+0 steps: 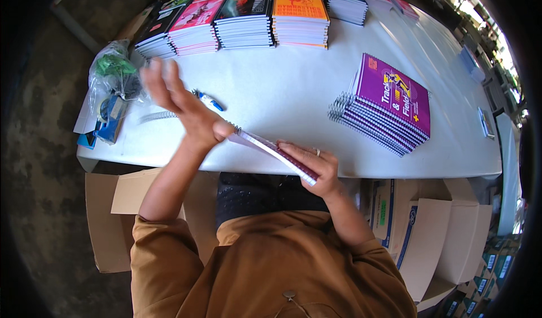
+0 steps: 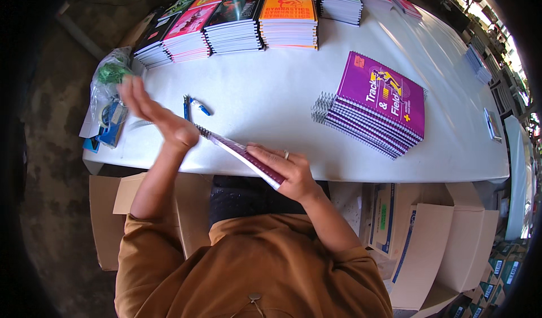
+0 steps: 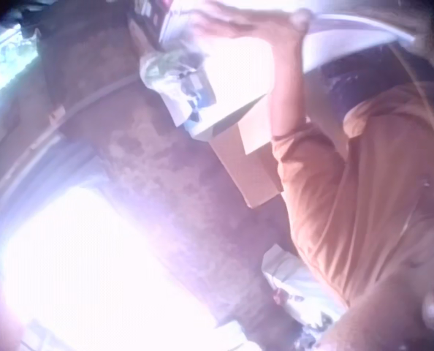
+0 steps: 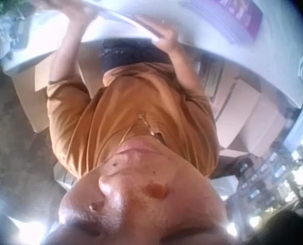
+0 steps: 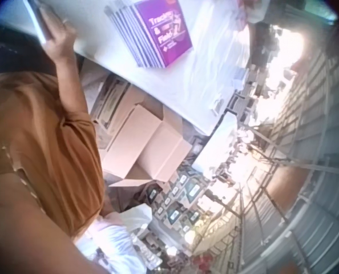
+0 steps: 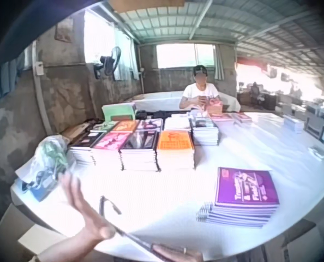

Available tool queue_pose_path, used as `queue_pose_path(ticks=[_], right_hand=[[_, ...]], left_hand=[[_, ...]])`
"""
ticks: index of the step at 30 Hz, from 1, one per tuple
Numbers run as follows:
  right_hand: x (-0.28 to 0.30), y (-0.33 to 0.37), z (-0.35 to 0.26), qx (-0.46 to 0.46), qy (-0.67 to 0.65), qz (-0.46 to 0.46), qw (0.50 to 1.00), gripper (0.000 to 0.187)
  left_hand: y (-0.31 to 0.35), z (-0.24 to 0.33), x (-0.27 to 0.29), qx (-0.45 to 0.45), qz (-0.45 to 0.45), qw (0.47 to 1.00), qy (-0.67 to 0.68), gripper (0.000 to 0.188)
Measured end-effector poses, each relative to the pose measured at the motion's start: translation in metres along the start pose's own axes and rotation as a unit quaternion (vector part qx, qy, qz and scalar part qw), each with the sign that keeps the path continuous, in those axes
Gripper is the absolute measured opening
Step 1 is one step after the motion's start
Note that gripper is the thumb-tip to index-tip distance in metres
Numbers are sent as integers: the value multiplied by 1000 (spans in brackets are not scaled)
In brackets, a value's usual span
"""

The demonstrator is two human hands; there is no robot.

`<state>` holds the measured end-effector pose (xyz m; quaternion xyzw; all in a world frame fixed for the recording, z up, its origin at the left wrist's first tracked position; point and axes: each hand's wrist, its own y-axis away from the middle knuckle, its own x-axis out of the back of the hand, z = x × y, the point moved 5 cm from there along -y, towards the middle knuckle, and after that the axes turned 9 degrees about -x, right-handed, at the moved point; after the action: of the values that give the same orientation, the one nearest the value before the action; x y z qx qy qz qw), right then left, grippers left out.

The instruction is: The person inserts a spiral wire through the pre-punched holes of a book cover and stack of pages by hand, repeats this for several books, and then uses a pair of pliers to cut and crimp the ends of the spiral wire.

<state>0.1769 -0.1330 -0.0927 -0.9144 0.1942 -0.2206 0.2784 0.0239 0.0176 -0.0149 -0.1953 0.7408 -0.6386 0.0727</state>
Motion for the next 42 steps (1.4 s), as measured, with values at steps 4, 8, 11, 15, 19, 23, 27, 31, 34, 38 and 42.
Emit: queue_pose_path(ticks=[4,8,11,15,19,23,27,31,34,38,42], right_hand=[[6,7,3,47,39,19,998,36],[-7,6,-9,43,20,-5,999,27],[-13,3,-16,93,24,-22,995,28],[-7,0,-11,83,38,15,996,32],[-17,7,-15,109,30,-7,994,29],[-7,5,-15,67,27,12,997,31],[-18,5,-3,80,3,-26,996,42],[-14,6,-7,36,-23,4,999,32],[-14,0,-9,62,-15,15,998,34],[-25,9,-6,67,4,-8,998,47],[-12,5,-1,38,-30,36,998,47]], left_hand=[[145,76,7,-125,-480,851,172,102],[75,49,29,-145,-117,982,-21,99],[60,44,7,-2,-124,989,77,99],[86,90,35,-269,-234,932,65,87],[22,62,4,42,-10,999,1,79],[104,107,17,-98,-315,899,289,80],[92,102,26,-204,-141,958,142,77],[79,96,6,-76,-237,957,151,97],[89,110,21,-273,-140,939,159,68],[44,88,3,-220,-83,970,56,82],[99,122,15,-136,-243,931,237,98]])
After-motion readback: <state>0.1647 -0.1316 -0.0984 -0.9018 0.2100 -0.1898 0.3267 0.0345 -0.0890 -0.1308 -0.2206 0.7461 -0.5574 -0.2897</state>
